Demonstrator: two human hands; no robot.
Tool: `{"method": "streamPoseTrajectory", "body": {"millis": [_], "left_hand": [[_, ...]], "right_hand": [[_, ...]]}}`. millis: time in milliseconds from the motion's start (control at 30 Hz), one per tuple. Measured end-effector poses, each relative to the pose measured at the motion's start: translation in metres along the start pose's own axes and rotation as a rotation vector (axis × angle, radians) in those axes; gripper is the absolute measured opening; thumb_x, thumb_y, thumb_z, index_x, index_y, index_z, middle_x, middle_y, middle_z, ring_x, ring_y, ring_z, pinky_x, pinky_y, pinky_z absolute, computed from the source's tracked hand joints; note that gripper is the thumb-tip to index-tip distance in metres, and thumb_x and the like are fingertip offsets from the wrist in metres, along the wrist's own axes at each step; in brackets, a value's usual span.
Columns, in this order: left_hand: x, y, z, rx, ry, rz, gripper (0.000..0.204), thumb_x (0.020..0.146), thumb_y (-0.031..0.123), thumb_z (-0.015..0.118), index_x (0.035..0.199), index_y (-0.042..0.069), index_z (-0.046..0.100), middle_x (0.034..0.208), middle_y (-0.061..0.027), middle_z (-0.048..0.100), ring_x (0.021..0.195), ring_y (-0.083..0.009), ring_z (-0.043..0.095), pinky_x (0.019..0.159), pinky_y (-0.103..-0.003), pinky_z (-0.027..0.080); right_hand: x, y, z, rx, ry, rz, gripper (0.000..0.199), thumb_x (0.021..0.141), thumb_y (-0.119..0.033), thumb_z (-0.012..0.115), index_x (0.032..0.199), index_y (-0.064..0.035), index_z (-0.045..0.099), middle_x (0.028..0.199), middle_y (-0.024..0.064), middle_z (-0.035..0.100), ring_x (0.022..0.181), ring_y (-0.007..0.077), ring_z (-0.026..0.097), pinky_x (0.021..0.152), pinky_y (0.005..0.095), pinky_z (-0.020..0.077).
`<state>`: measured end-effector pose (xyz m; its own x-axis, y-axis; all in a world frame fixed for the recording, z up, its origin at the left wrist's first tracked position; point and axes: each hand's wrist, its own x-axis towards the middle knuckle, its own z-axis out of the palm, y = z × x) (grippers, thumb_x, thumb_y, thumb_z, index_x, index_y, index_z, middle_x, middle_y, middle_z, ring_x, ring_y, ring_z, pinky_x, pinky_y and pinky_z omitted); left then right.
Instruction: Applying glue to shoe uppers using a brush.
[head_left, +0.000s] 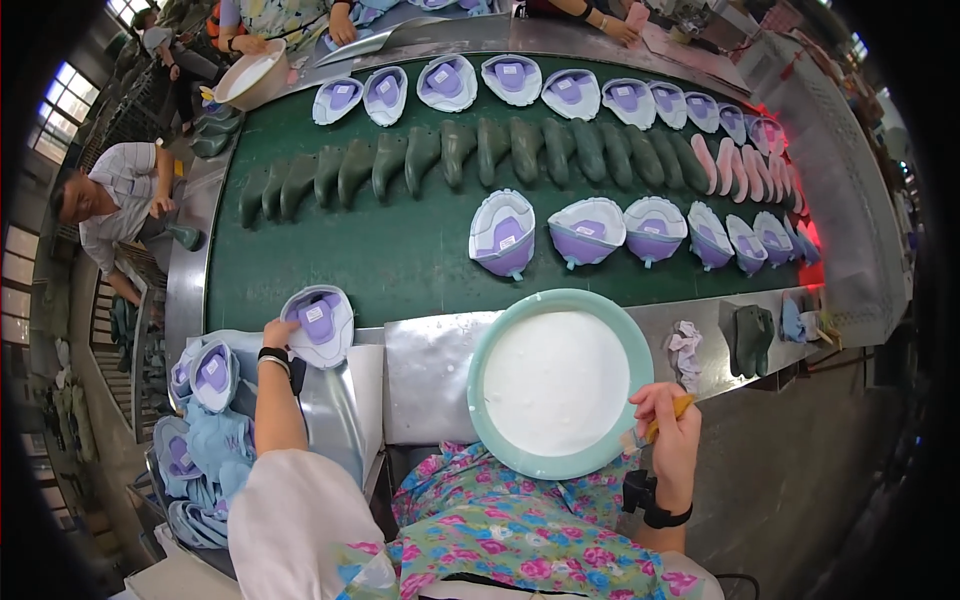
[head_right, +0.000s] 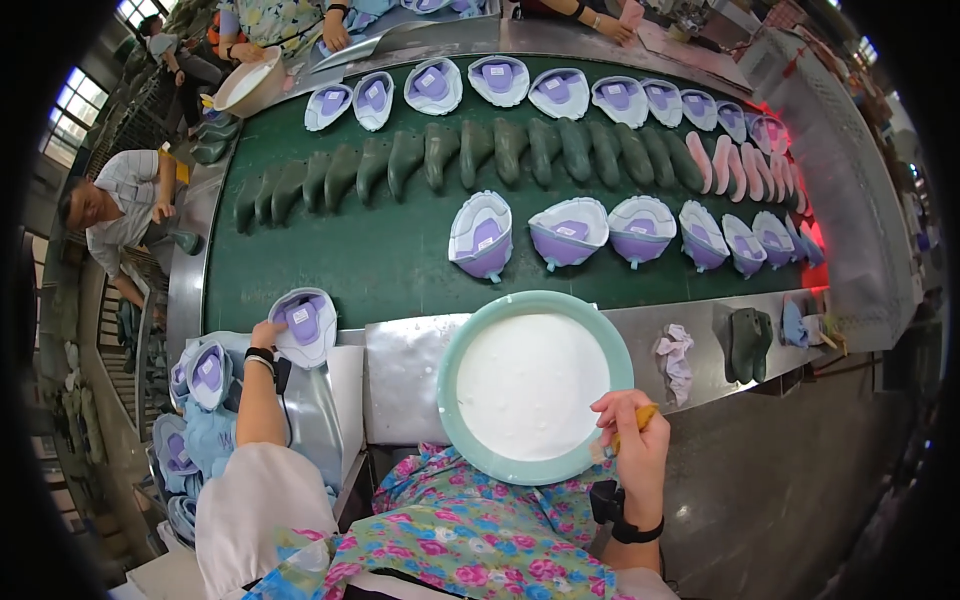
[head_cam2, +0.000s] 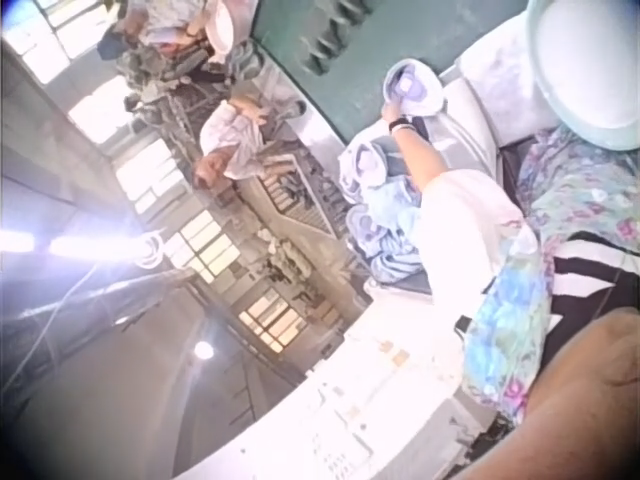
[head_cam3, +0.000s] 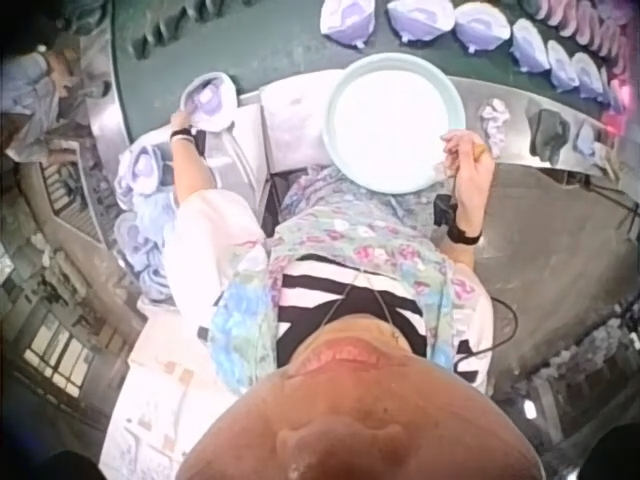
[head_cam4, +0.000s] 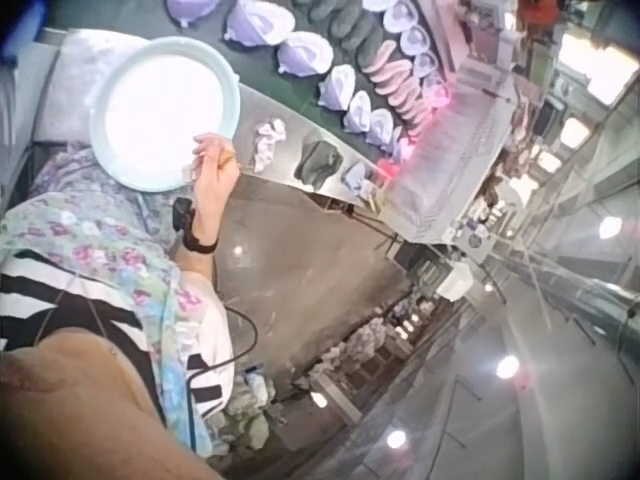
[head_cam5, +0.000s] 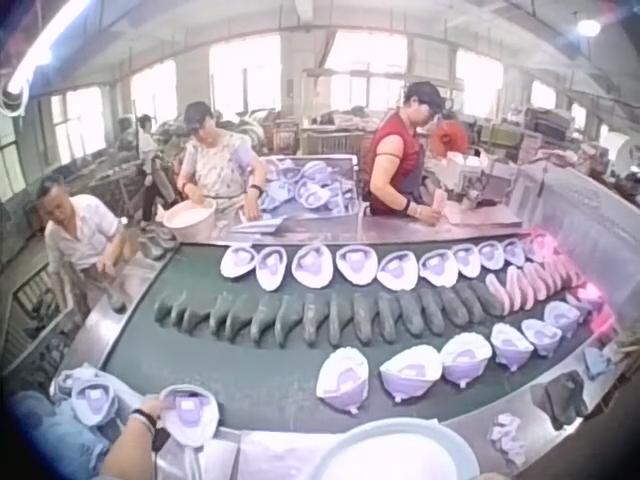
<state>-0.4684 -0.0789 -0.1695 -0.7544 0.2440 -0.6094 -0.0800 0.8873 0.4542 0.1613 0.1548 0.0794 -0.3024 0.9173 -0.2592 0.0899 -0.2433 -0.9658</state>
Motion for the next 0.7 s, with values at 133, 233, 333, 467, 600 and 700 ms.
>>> {"method": "streamPoseTrajectory", "body": {"millis": [133,233,333,467,600,700], "left_hand": [[-0.041,0.045,0.009,-0.509,0.094,0.406,0.025,0.076,0.003,0.059,0.101,0.000,0.059,0.084,-0.0038,0.059,0.074,-0.0155,0.055,0.066,-0.028,0.045],[-0.160,0.168,0.056,-0.227,0.401,0.766,0.018,0.080,0.007,0.056,0.095,0.000,0.051,0.079,-0.0159,0.054,0.072,-0.0236,0.052,0.069,-0.034,0.045],[-0.302,0.222,0.074,-0.329,0.374,1.144,0.024,0.076,-0.004,0.057,0.097,0.001,0.048,0.081,-0.0126,0.053,0.072,-0.0207,0.050,0.068,-0.030,0.044],[-0.413,0.221,0.100,-0.214,0.443,1.757,0.040,0.068,-0.001,0.072,0.101,0.000,0.050,0.105,-0.0194,0.054,0.091,-0.0343,0.055,0.076,-0.039,0.047],[-0.448,0.193,0.133,-0.130,0.155,1.938,0.046,0.066,-0.002,0.073,0.108,0.000,0.053,0.120,-0.0235,0.050,0.112,-0.0405,0.053,0.091,-0.045,0.047],[-0.462,0.191,0.106,-0.227,-0.444,1.725,0.054,0.071,-0.004,0.068,0.121,0.003,0.048,0.130,-0.0236,0.045,0.118,-0.0373,0.050,0.092,-0.041,0.047]], "right_hand": [[-0.005,-0.013,0.014,-0.117,-0.077,-0.011,0.024,0.098,-0.016,0.048,0.089,0.0016,0.061,0.081,0.0048,0.060,0.054,0.0031,0.043,0.049,0.0173,0.0339],[-0.014,-0.028,0.014,-0.144,-0.143,0.020,0.020,0.097,-0.014,0.051,0.094,0.0016,0.063,0.085,0.0046,0.060,0.059,0.0046,0.047,0.054,0.0182,0.0390],[-0.015,-0.052,0.039,-0.096,-0.291,0.033,0.017,0.091,-0.012,0.060,0.102,0.0010,0.064,0.088,0.0036,0.060,0.069,0.0072,0.053,0.065,0.0216,0.0456],[-0.031,-0.067,0.045,0.014,-0.367,-0.196,0.031,0.083,-0.009,0.070,0.112,-0.0003,0.061,0.099,0.0037,0.062,0.086,0.0101,0.058,0.078,0.0258,0.0480],[-0.064,-0.060,0.022,0.417,-0.387,-0.014,0.045,0.076,-0.003,0.074,0.118,0.0002,0.056,0.113,0.0064,0.063,0.101,0.0133,0.059,0.086,0.0290,0.0485],[-0.079,-0.061,0.004,0.364,-0.316,-0.064,0.037,0.076,-0.007,0.075,0.109,0.0001,0.062,0.099,0.0065,0.068,0.090,0.0137,0.063,0.081,0.0288,0.0496]]}}
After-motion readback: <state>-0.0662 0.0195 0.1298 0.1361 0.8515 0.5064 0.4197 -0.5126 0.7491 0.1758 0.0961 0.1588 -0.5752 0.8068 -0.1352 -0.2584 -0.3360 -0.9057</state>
